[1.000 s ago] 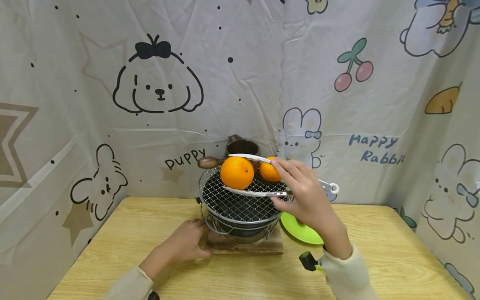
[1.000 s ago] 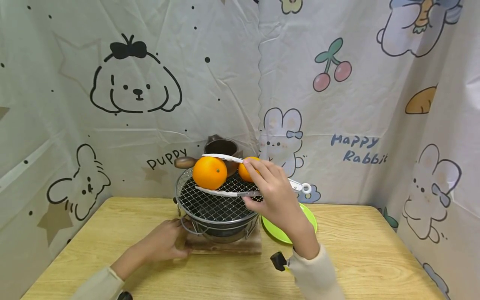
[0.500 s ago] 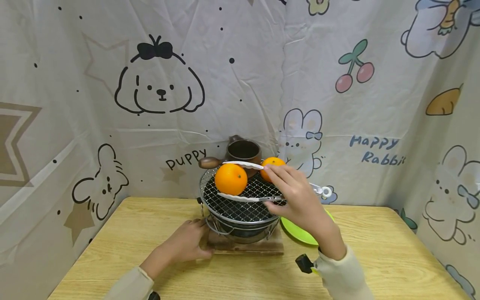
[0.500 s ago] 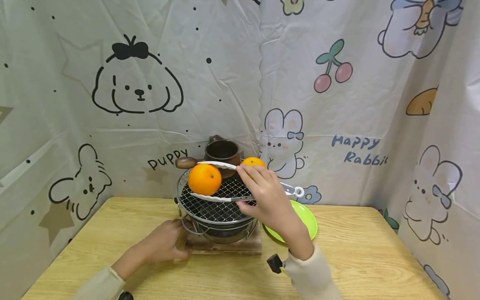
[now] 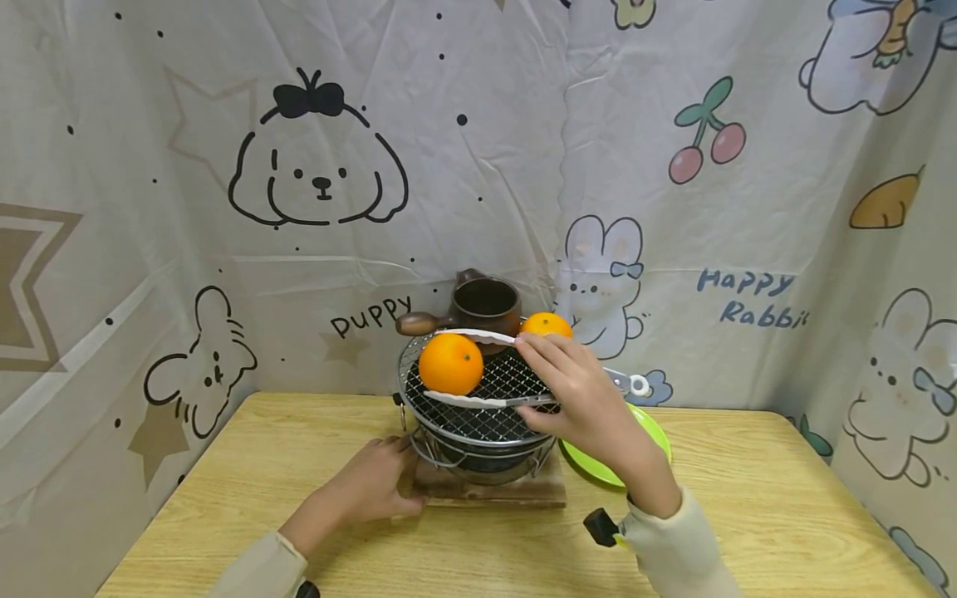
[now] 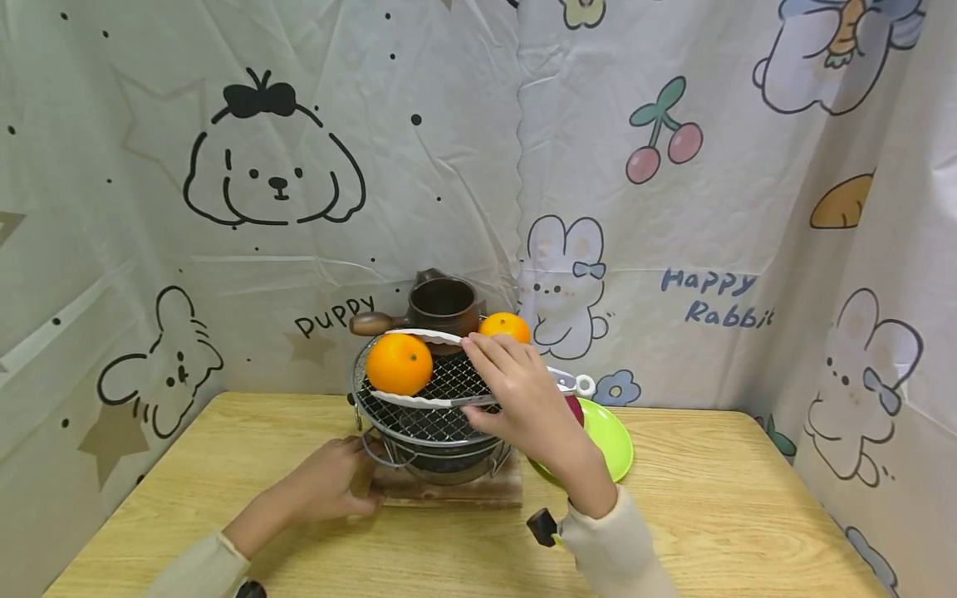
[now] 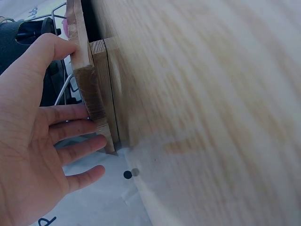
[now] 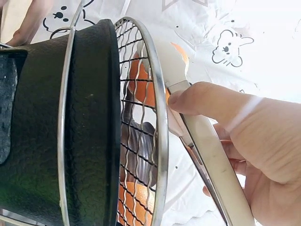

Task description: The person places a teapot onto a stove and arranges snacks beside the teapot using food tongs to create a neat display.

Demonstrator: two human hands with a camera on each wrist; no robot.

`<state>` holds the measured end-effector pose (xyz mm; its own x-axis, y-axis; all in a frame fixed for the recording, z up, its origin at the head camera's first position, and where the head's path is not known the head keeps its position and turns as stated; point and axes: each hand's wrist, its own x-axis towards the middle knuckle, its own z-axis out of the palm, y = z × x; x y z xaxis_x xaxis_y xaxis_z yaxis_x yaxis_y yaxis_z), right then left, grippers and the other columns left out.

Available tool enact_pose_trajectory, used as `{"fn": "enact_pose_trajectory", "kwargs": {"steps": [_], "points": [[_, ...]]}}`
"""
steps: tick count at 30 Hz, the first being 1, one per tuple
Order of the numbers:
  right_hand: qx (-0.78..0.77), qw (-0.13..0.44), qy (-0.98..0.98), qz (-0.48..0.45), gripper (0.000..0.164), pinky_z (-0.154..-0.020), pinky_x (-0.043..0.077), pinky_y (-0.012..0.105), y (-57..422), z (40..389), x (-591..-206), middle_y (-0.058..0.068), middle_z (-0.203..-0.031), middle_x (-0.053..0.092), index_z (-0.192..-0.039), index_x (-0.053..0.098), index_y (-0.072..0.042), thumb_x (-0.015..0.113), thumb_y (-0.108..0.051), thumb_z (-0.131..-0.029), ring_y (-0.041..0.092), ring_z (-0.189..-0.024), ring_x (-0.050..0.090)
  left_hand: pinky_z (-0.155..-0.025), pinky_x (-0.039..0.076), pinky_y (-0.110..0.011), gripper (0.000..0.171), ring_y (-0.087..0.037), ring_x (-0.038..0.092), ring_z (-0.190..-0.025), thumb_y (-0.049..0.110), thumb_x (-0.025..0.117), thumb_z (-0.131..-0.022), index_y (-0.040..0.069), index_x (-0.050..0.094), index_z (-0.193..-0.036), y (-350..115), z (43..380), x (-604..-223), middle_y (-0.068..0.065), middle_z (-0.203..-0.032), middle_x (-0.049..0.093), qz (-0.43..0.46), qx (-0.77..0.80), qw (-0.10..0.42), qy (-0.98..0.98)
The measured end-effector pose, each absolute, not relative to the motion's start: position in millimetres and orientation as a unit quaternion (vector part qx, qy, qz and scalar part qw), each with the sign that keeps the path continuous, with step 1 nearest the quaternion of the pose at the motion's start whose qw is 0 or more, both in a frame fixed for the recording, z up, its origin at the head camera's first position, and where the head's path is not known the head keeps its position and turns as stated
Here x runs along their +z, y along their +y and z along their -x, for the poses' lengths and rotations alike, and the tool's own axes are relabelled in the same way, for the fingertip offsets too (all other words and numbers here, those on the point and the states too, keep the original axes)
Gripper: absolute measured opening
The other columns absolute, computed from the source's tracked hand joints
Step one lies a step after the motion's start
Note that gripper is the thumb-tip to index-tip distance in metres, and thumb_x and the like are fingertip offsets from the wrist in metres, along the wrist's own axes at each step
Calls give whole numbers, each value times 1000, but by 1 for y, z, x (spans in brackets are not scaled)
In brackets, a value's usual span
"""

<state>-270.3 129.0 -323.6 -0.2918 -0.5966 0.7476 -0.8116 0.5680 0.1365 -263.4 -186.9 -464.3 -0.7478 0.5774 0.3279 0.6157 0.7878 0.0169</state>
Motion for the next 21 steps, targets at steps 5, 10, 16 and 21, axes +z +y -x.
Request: {"fn": "enact_pose_trajectory", "kwargs": {"steps": [5,10,16,21], "points": [[131,390,-794,-447,79,-98,52,52,127,271,-325,18,-135,65,-138,59,3,92,-20,-70,36,-120,59,-82,55,-40,59,-21,65,-95,45,73,-77,9,66,-122,-187,263,-465,-2,-112,70,324,-67,162,-930],[125,382,-799,-447,79,-99,52,50,124,272,-327,17,-137,64,-139,59,3,91,-21,-71,35,-121,59,-82,55,-40,56,-21,65,-96,45,73,-77,10,66,-121,-188,263,-465,-1,-111,69,324,-69,163,-929],[123,377,-801,-449,78,-99,52,50,124,274,-327,17,-137,64,-138,59,3,91,-20,-72,34,-120,59,-82,56,-41,56,-22,66,-95,46,73,-77,9,67,-118,-188,263,-464,-3,-111,70,328,-68,163,-928],[118,374,-799,-455,77,-98,52,51,123,275,-323,19,-137,64,-137,59,5,91,-20,-72,35,-120,59,-84,56,-42,57,-23,66,-97,48,73,-77,9,67,-119,-188,263,-464,-4,-112,70,325,-66,159,-930]]}}
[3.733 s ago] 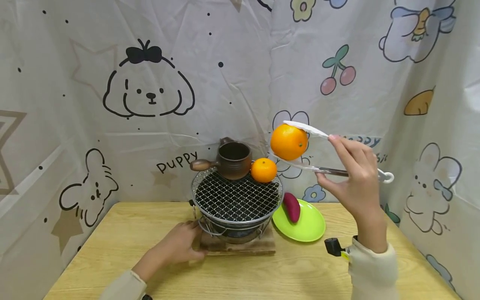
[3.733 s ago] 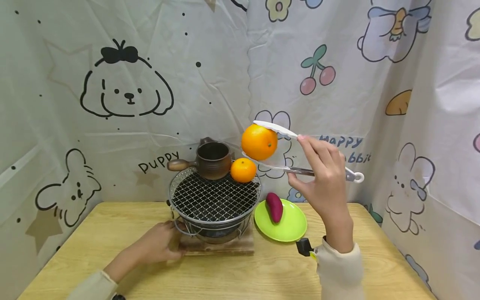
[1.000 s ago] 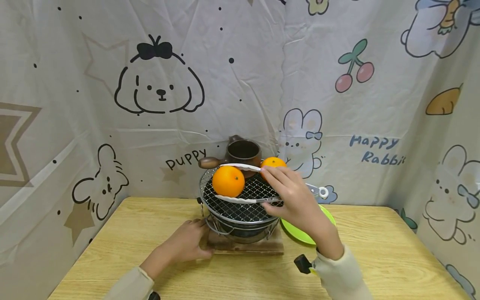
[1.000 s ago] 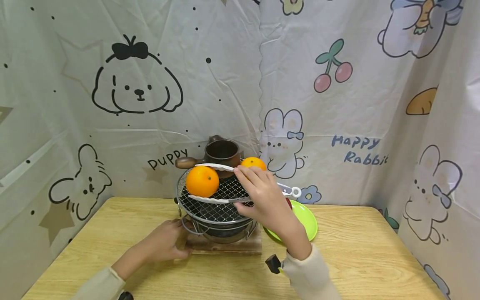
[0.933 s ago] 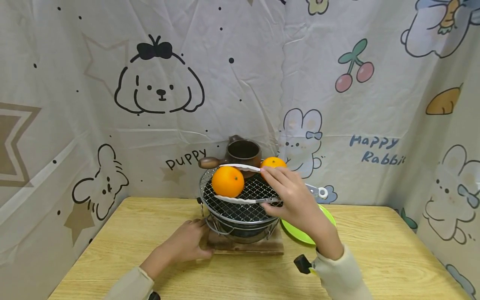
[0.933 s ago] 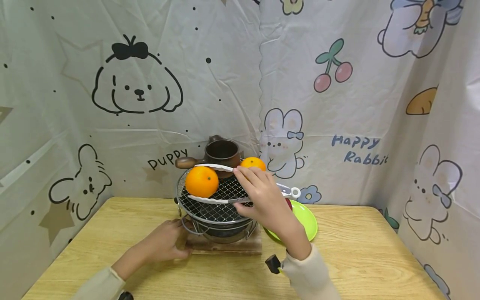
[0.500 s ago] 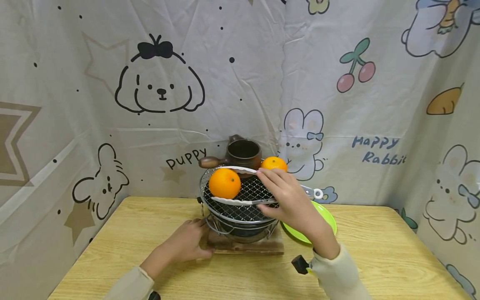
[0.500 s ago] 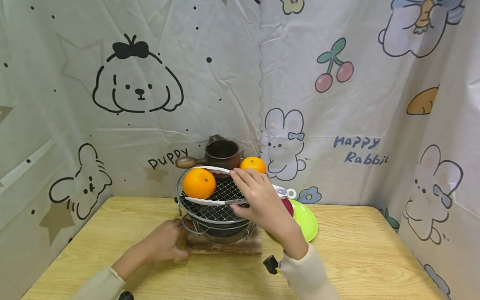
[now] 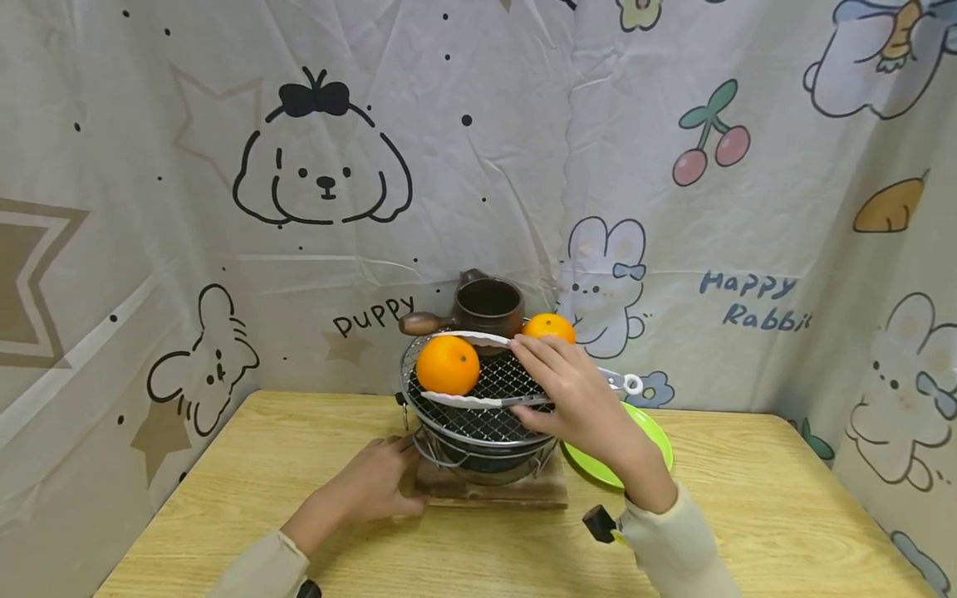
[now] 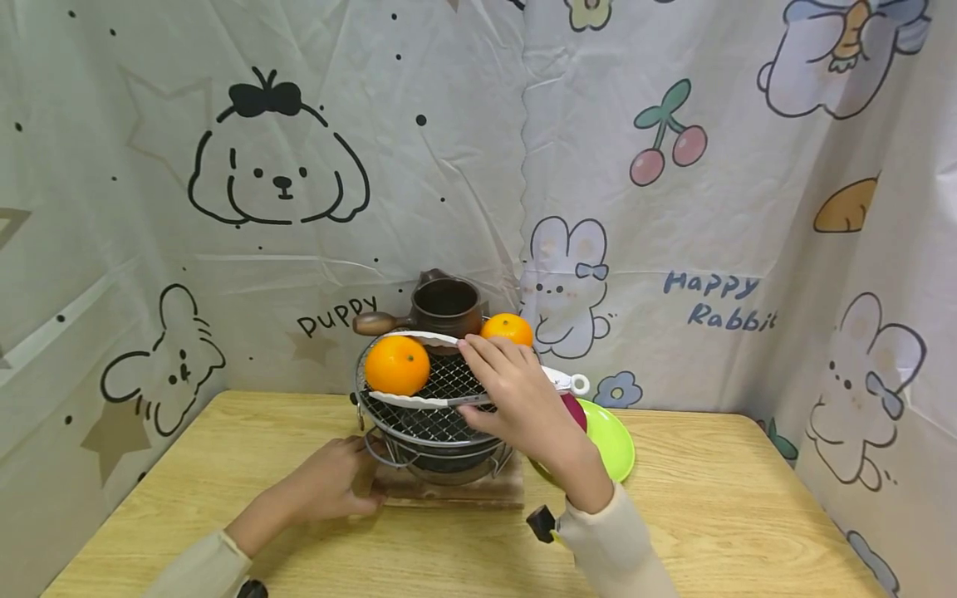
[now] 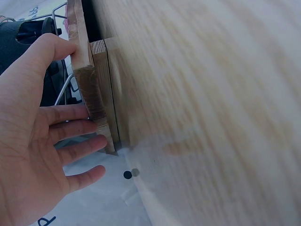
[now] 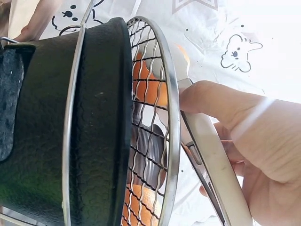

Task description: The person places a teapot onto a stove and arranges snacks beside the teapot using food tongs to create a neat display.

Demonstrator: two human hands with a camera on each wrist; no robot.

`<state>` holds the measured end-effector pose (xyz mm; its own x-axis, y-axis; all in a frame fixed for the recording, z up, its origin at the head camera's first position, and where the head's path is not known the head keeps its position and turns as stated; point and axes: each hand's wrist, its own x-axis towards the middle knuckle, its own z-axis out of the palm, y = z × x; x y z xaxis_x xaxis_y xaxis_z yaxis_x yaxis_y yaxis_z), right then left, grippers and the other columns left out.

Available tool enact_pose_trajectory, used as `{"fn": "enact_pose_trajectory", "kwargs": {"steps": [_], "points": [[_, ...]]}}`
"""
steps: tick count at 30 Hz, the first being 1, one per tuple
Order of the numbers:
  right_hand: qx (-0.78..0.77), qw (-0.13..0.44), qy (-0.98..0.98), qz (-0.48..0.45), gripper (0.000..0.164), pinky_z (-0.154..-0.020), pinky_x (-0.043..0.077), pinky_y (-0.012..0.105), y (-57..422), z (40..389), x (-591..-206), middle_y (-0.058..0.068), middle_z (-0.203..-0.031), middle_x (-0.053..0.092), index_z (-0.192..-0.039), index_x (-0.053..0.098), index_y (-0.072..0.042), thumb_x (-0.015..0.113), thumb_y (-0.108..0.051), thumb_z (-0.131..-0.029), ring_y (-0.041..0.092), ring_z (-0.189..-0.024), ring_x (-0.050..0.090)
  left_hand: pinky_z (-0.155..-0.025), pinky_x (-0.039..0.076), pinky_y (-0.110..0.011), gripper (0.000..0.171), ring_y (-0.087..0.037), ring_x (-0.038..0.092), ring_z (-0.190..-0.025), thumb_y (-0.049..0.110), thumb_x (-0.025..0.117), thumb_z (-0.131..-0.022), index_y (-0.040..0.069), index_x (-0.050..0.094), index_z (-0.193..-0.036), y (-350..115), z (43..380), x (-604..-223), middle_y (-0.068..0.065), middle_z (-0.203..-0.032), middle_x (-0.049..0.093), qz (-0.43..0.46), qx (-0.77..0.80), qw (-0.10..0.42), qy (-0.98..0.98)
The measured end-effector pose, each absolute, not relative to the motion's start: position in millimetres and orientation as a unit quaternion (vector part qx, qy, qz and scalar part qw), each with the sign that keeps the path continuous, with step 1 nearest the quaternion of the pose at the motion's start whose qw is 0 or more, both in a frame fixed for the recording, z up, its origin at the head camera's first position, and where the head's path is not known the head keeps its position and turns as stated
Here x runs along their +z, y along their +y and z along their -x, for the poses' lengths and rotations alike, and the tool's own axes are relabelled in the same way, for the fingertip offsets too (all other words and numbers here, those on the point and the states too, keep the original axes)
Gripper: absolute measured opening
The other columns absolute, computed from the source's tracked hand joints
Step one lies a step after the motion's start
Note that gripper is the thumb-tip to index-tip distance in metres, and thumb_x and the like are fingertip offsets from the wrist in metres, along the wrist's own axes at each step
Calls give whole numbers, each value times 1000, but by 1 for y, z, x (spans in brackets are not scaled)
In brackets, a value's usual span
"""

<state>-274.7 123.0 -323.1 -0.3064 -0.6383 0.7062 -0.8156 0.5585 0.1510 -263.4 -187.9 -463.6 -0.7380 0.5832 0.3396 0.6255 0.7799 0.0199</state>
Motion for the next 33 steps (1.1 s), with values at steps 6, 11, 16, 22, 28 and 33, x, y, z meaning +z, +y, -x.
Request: {"fn": "enact_pose_trajectory", "kwargs": {"steps": [6,11,16,22,28,33], "points": [[112,361,-809,-451,76,-96,52,50,123,275,-321,19,-136,64,-137,60,5,91,-21,-73,35,-120,59,-86,56,-42,59,-24,66,-99,49,73,-77,9,66,-120,-187,265,-465,-5,-115,71,323,-65,155,-931],[102,348,-818,-447,76,-97,52,50,123,275,-321,19,-136,64,-138,59,4,90,-24,-75,35,-121,59,-89,56,-44,64,-26,67,-102,50,73,-77,7,66,-124,-188,264,-465,-7,-118,71,324,-64,155,-931],[89,342,-820,-451,76,-98,51,50,121,276,-320,19,-136,64,-139,58,4,89,-26,-76,35,-121,59,-89,56,-44,67,-26,67,-102,50,74,-77,5,65,-127,-188,263,-465,-8,-121,70,326,-66,162,-929],[71,343,-816,-460,75,-95,52,49,120,277,-317,19,-134,64,-137,59,5,88,-26,-76,35,-120,60,-88,56,-44,65,-26,67,-100,50,73,-78,6,65,-125,-188,263,-465,-7,-120,70,328,-65,166,-928],[64,326,-823,-460,75,-99,52,50,120,279,-313,20,-136,64,-138,59,5,88,-29,-78,36,-124,58,-91,56,-44,66,-26,67,-102,50,73,-79,5,65,-127,-188,263,-464,-7,-122,70,327,-67,155,-930],[58,316,-827,-461,74,-102,51,51,119,280,-311,19,-137,63,-138,58,4,87,-30,-79,35,-125,58,-88,57,-44,65,-26,67,-100,49,73,-78,5,66,-126,-189,264,-464,-7,-119,71,330,-66,163,-927]]}}
